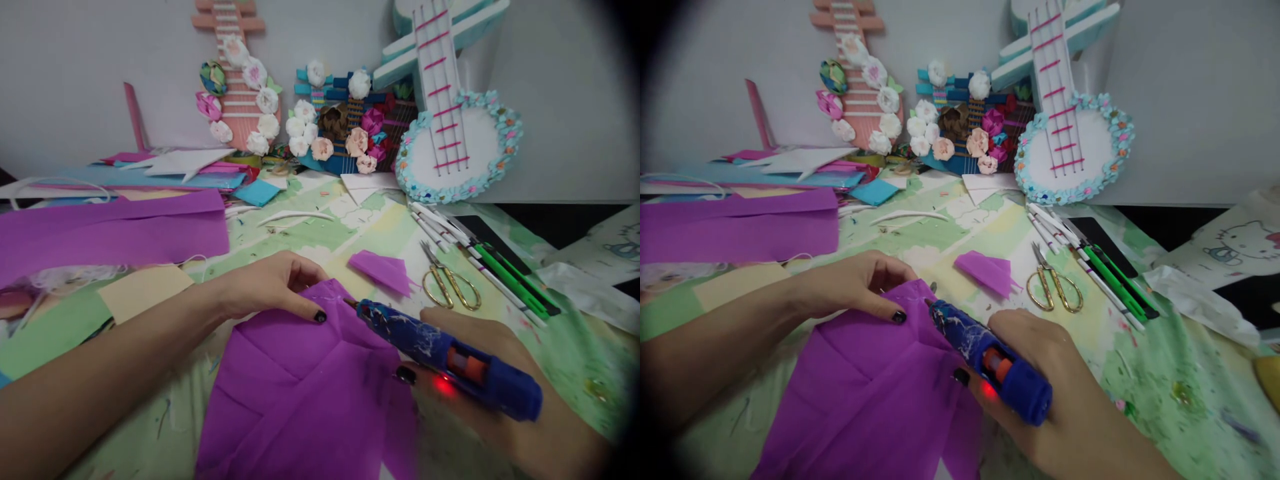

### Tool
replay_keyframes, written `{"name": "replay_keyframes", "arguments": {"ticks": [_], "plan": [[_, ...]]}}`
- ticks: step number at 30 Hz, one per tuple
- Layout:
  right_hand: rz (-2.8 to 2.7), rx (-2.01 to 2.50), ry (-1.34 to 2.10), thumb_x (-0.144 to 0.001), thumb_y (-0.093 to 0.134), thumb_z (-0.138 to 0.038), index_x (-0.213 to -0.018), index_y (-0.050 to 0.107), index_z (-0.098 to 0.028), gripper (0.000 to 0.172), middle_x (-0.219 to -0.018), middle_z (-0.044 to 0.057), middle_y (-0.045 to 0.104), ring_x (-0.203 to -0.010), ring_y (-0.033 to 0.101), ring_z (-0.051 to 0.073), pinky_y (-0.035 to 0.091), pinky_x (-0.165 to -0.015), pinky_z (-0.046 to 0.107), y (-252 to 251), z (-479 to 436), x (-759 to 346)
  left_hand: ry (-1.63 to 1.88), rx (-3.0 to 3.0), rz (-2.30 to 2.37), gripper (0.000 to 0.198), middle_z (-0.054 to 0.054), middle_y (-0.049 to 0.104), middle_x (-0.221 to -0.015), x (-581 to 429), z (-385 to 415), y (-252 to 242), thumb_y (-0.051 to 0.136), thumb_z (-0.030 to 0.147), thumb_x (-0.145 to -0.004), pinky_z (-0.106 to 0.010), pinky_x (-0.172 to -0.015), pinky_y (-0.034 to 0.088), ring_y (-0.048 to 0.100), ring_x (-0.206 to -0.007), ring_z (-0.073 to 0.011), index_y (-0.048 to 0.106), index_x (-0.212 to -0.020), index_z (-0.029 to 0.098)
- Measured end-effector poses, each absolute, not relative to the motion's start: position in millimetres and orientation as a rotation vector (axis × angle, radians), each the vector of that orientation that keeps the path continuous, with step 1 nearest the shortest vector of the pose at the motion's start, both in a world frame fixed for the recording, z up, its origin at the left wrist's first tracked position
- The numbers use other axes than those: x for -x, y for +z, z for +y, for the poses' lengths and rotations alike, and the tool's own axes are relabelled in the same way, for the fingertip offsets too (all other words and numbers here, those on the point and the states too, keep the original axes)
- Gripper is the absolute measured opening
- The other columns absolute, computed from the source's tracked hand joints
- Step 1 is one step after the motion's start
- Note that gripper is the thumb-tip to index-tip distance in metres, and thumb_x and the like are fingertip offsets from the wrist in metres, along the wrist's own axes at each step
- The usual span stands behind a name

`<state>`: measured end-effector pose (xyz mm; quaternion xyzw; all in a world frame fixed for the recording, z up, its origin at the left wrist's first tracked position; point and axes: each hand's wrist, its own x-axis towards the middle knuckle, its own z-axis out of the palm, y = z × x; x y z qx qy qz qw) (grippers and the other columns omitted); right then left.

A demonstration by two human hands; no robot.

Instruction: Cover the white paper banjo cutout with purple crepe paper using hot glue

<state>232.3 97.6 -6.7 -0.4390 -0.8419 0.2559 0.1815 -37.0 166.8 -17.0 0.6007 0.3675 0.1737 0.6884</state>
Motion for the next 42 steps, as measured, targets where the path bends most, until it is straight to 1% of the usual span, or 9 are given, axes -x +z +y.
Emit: {"name": "replay_keyframes", "arguments": {"ticks": [3,6,10,15,19,23,30,35,42], "plan": [[-2.398,1.231,0.715,-0.087,0.052,-0.031,-0.069,0.038,-0.021,0.025,-0.064,-0.003,0.047,-0.057,0.043,0.012,0.029,-0.051,0.027,-7,98,-230,0.413,-1.346,0.872,0.026,-0.004,0.072,-0.095,30,162,-17,0.071,0.015,-0.069,-0.026,-0.075,0.053,0.066,-0.083,-0.0152,0.069,-0.094,0.017],[-2.417,1.16,0.693,-0.085,0.053,-0.027,-0.071,0.041,-0.021,0.019,-0.068,-0.001,0.051,-0.06,0.047,0.013,0.033,-0.052,0.026,-8,97,-225,0.452,-1.424,0.959,0.025,-0.003,0.072,-0.092,25,158,-17,0.069,0.013,-0.067,-0.026,-0.075,0.051,0.065,-0.081,-0.0144,0.068,-0.092,0.016],[-2.405,1.13,0.649,-0.082,0.054,-0.023,-0.071,0.043,-0.021,0.016,-0.068,0.0,0.054,-0.06,0.049,0.013,0.038,-0.054,0.026,-10,97,-217,0.501,-1.532,0.98,0.026,-0.002,0.071,-0.093,23,155,-18,0.068,0.013,-0.068,-0.027,-0.082,0.049,0.064,-0.086,-0.0147,0.068,-0.094,0.017],[-2.407,1.171,0.676,-0.082,0.054,-0.025,-0.07,0.043,-0.022,0.017,-0.064,-0.002,0.053,-0.055,0.048,0.012,0.037,-0.05,0.025,-11,98,-216,0.543,-1.507,0.971,0.028,-0.002,0.072,-0.098,28,152,-23,0.072,0.016,-0.068,-0.028,-0.085,0.05,0.066,-0.091,-0.015,0.069,-0.096,0.019],[-2.372,1.15,0.626,-0.083,0.051,-0.025,-0.069,0.043,-0.022,0.016,-0.066,0.001,0.056,-0.058,0.051,0.014,0.039,-0.051,0.027,-11,96,-218,0.592,-1.489,0.982,0.03,-0.003,0.073,-0.099,30,150,-26,0.075,0.018,-0.067,-0.028,-0.086,0.052,0.067,-0.092,-0.0154,0.069,-0.097,0.018],[-2.38,1.147,0.614,-0.081,0.054,-0.024,-0.071,0.046,-0.022,0.013,-0.067,0.001,0.058,-0.058,0.051,0.014,0.041,-0.052,0.027,-11,94,-217,0.588,-1.489,0.992,0.031,-0.004,0.073,-0.101,28,148,-27,0.074,0.018,-0.069,-0.03,-0.088,0.052,0.068,-0.093,-0.0161,0.068,-0.099,0.018],[-2.435,1.157,0.604,-0.081,0.052,-0.021,-0.07,0.045,-0.021,0.013,-0.065,0.0,0.056,-0.058,0.052,0.014,0.038,-0.052,0.027,-11,96,-214,0.633,-1.572,0.967,0.03,-0.003,0.072,-0.106,28,142,-28,0.068,0.011,-0.072,-0.03,-0.091,0.052,0.067,-0.098,-0.016,0.068,-0.101,0.019],[-2.42,1.159,0.589,-0.078,0.053,-0.017,-0.07,0.046,-0.022,0.012,-0.066,0.001,0.057,-0.059,0.053,0.016,0.038,-0.051,0.028,-13,96,-215,0.617,-1.717,1.045,0.034,-0.003,0.072,-0.107,29,139,-28,0.065,0.011,-0.074,-0.03,-0.09,0.053,0.068,-0.095,-0.0168,0.068,-0.106,0.02],[-2.46,1.153,0.57,-0.079,0.052,-0.021,-0.068,0.045,-0.023,0.013,-0.067,0.002,0.058,-0.059,0.054,0.016,0.041,-0.05,0.029,-10,96,-223,0.584,-1.99,1.096,0.032,-0.002,0.072,-0.107,35,129,-36,0.061,0.02,-0.081,-0.026,-0.084,0.053,0.068,-0.094,-0.0162,0.067,-0.113,0.024]]}}
